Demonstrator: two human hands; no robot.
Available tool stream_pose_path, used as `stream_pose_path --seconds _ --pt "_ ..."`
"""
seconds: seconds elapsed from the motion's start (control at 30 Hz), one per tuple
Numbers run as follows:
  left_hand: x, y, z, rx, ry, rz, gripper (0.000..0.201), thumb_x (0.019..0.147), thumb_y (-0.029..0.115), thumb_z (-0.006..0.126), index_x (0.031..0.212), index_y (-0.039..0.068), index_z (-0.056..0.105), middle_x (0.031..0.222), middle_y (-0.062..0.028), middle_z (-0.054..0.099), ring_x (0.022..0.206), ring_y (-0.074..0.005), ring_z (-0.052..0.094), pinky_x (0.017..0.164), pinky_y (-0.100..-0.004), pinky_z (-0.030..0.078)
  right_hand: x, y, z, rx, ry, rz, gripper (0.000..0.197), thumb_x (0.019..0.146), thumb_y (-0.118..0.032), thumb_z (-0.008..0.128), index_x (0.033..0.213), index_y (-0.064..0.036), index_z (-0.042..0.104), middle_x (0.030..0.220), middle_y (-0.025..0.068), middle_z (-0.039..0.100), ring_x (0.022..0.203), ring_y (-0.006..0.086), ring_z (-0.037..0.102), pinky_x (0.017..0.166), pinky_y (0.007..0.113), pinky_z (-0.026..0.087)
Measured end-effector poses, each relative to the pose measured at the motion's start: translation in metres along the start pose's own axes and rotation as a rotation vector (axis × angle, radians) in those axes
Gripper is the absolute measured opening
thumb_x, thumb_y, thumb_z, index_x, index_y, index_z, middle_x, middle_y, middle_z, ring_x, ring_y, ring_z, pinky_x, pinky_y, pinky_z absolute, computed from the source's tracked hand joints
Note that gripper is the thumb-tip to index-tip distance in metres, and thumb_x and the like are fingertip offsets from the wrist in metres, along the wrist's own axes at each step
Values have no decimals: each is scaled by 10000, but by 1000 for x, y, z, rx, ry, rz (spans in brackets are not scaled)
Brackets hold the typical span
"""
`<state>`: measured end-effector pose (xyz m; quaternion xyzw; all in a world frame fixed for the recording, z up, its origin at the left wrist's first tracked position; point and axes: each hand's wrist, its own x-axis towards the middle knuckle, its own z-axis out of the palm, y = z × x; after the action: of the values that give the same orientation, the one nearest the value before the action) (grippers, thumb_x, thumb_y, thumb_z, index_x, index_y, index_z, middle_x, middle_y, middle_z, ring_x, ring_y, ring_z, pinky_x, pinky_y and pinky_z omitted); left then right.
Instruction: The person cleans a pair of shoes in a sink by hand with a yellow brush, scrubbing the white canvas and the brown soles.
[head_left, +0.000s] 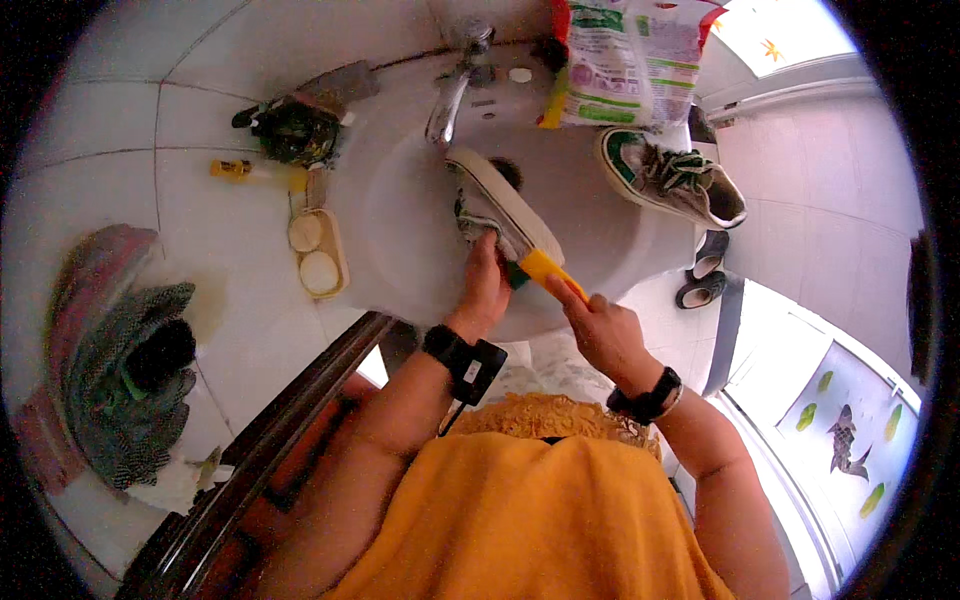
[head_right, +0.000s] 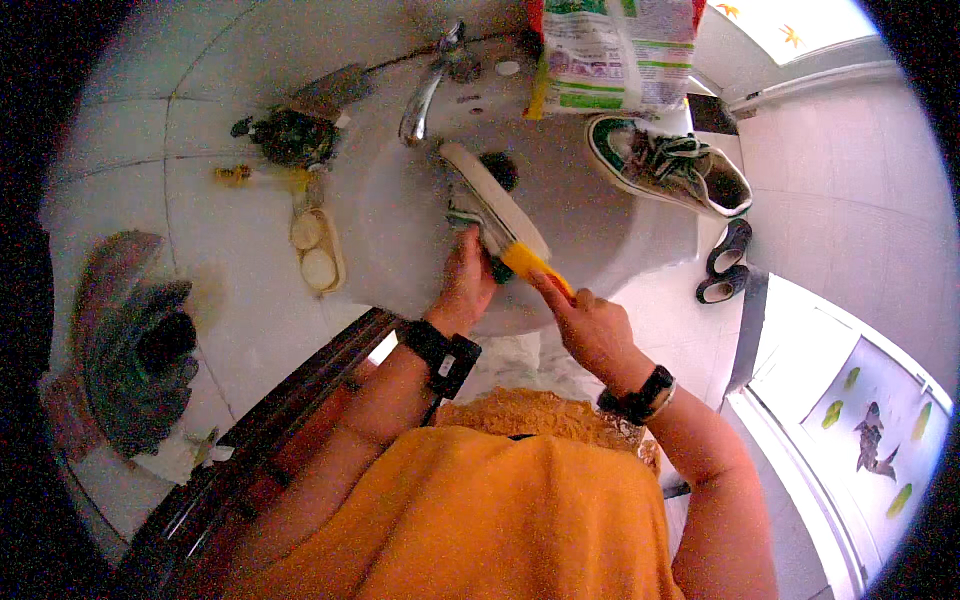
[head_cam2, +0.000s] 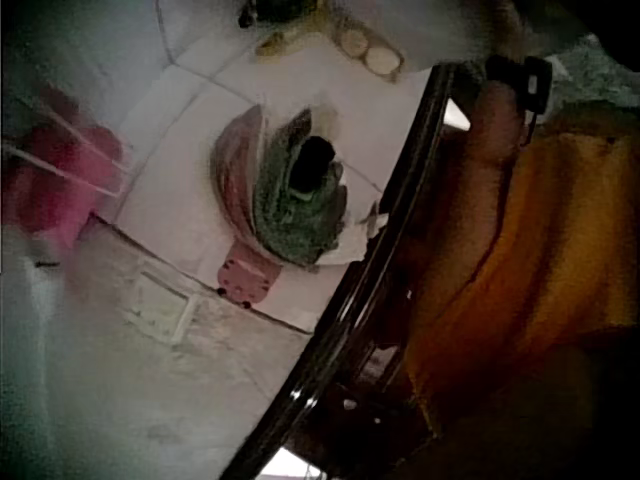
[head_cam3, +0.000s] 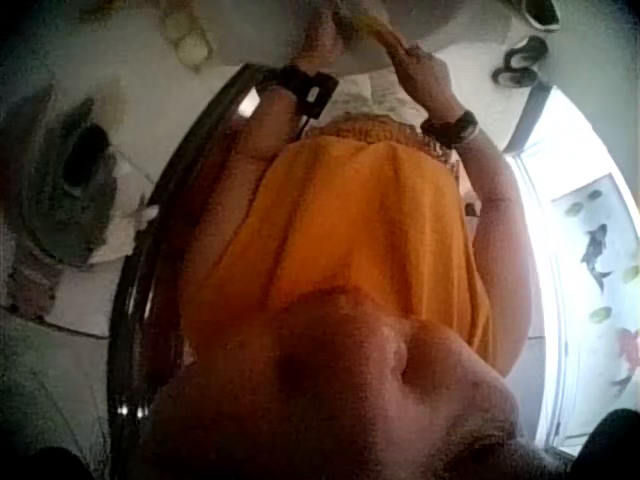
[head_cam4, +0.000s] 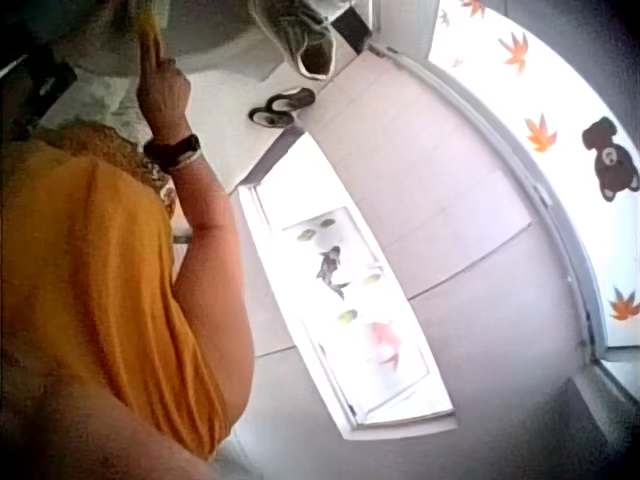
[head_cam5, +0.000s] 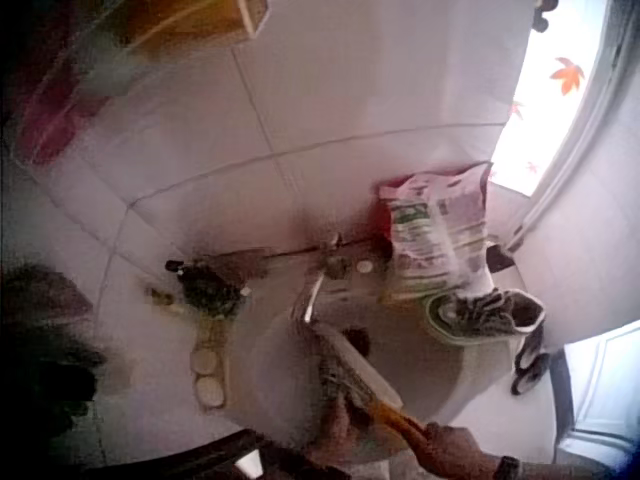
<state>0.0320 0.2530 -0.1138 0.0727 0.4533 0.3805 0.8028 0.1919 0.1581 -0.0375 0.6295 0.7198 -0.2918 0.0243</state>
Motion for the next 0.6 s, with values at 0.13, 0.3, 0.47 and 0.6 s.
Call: stream_pose_path --seconds 0.13,0.3,0.47,0.6 --pt "0 27 52 -119 -33 -13 402 940 368 323 1165 60 451 1122 -78 529 1037 -220 501 919 -371 389 35 -22 -38 40 248 56 628 801 -68 492 1363 -243 272 667 151 554 523 310 571 435 405 458" --pt "4 34 67 -270 -23 26 431 949 381 279 1162 51 455 1134 -97 530 1031 -227 517 925 -405 403 19 -26 -44 43 296 41 626 800 -77 503 1361 -234 276 620 135 547 509 308 570 423 411 448" --pt "-6 14 65 -236 -72 61 313 931 222 424 1162 15 470 1124 -107 546 1044 -224 526 924 -351 421 37 -20 -57 104 429 77 611 797 -87 503 1355 -227 294 621 134 548 526 312 578 437 409 456" --pt "6 18 71 -257 -142 101 303 938 238 404 1137 26 491 1086 -104 564 1010 -212 541 911 -348 429 55 -27 -69 64 428 126 610 785 -81 507 1347 -205 305 643 151 567 539 317 583 467 421 464"
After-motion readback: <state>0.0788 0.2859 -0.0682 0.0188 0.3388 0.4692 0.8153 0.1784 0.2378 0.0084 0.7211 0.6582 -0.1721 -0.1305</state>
